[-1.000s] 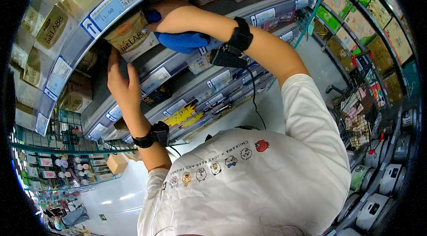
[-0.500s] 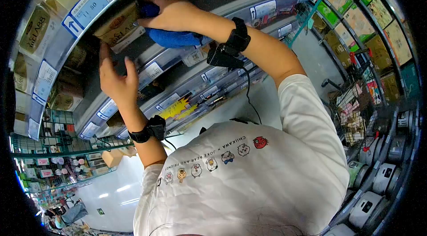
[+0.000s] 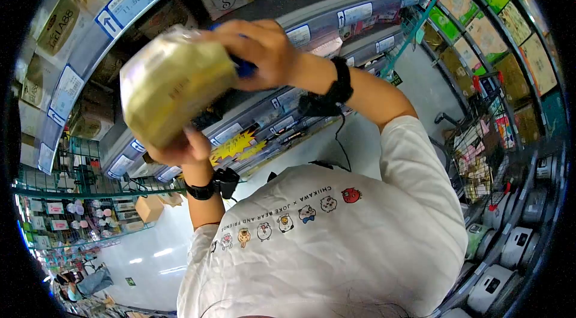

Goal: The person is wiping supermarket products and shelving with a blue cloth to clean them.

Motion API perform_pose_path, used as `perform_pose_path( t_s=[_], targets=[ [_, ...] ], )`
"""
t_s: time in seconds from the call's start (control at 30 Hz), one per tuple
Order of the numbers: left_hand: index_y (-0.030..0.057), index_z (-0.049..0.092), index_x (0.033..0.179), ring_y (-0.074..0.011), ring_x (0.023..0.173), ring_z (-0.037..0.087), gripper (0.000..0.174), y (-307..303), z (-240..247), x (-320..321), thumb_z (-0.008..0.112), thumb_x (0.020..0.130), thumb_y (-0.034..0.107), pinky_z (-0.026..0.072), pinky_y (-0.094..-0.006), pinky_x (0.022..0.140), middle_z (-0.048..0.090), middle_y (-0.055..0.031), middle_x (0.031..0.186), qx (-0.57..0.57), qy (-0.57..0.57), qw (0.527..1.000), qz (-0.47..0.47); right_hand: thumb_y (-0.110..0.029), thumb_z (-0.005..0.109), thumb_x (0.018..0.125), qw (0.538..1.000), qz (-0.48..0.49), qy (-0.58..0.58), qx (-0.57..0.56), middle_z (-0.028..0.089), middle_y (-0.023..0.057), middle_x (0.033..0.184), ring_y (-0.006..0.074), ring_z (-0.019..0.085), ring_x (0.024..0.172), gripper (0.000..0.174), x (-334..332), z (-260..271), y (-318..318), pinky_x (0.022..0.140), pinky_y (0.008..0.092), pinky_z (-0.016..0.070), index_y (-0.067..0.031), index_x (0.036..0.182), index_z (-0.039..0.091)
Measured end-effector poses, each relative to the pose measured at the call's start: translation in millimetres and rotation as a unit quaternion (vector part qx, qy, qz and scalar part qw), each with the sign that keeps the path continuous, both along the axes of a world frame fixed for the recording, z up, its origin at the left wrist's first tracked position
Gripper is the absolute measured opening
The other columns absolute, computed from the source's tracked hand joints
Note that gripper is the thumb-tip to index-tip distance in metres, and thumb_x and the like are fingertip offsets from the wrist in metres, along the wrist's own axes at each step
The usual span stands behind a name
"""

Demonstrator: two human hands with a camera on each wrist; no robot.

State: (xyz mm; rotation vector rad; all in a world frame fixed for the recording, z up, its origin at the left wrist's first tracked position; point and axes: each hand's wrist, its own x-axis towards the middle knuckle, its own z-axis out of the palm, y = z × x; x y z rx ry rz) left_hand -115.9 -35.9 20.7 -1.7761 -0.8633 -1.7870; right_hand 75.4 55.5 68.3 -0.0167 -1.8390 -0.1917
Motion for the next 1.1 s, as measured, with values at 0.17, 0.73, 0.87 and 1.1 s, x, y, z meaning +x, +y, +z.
perform_pose_path(
  t_s=[0.17, 0.73, 0.87, 1.1],
  targets=[
    [0.0249, 0.041, 0.125, -0.0266, 0.112, 0.041, 0.055, -22, -18, 24, 0.067, 0.076, 0.022, 0.0359, -0.0426, 0.089, 0.043, -0.0023, 0.123, 0.073, 0.067, 0.995, 0.018, -0.034, 0.073, 0.068, 0.980, -0.009, -0.171, -0.104, 0.063, 0.0099, 0.097, 0.0226, 0.062, 0.072, 0.058, 42, -41, -26, 0.060, 0.0321, 0.0474, -0.0059, 0.115, 0.056],
    [0.0255, 0.058, 0.097, -0.0269, 0.104, 0.047, 0.029, -22, -70, 71, 0.059, 0.069, 0.021, 0.0414, -0.0381, 0.077, 0.057, -0.0013, 0.109, -0.042, 0.087, 0.987, -0.129, -0.028, 0.078, 0.066, 0.847, 0.038, 0.003, -0.530, 0.065, 0.0149, 0.095, 0.0265, 0.066, 0.076, 0.060, 85, -186, -88, 0.065, 0.0335, 0.0523, 0.0055, 0.110, 0.054],
    [0.0178, 0.064, 0.097, -0.0292, 0.100, 0.051, 0.033, -20, -75, 67, 0.057, 0.065, 0.017, 0.0446, -0.0383, 0.072, 0.060, -0.0064, 0.109, -0.092, 0.105, 0.983, -0.121, -0.021, 0.077, 0.066, 0.950, -0.070, -0.063, -0.299, 0.064, 0.0158, 0.096, 0.0272, 0.066, 0.079, 0.059, 86, -168, -83, 0.068, 0.0337, 0.0526, 0.0053, 0.112, 0.053],
    [0.0028, 0.061, 0.107, -0.0305, 0.094, 0.054, 0.049, -30, -78, 67, 0.057, 0.058, 0.004, 0.0439, -0.0361, 0.081, 0.061, -0.0137, 0.109, -0.183, 0.073, 0.976, -0.092, -0.018, 0.073, 0.070, 0.931, -0.100, -0.025, -0.350, 0.063, 0.0185, 0.099, 0.0323, 0.064, 0.088, 0.052, 72, -175, -89, 0.074, 0.0364, 0.0502, 0.0023, 0.113, 0.051]
  ],
)
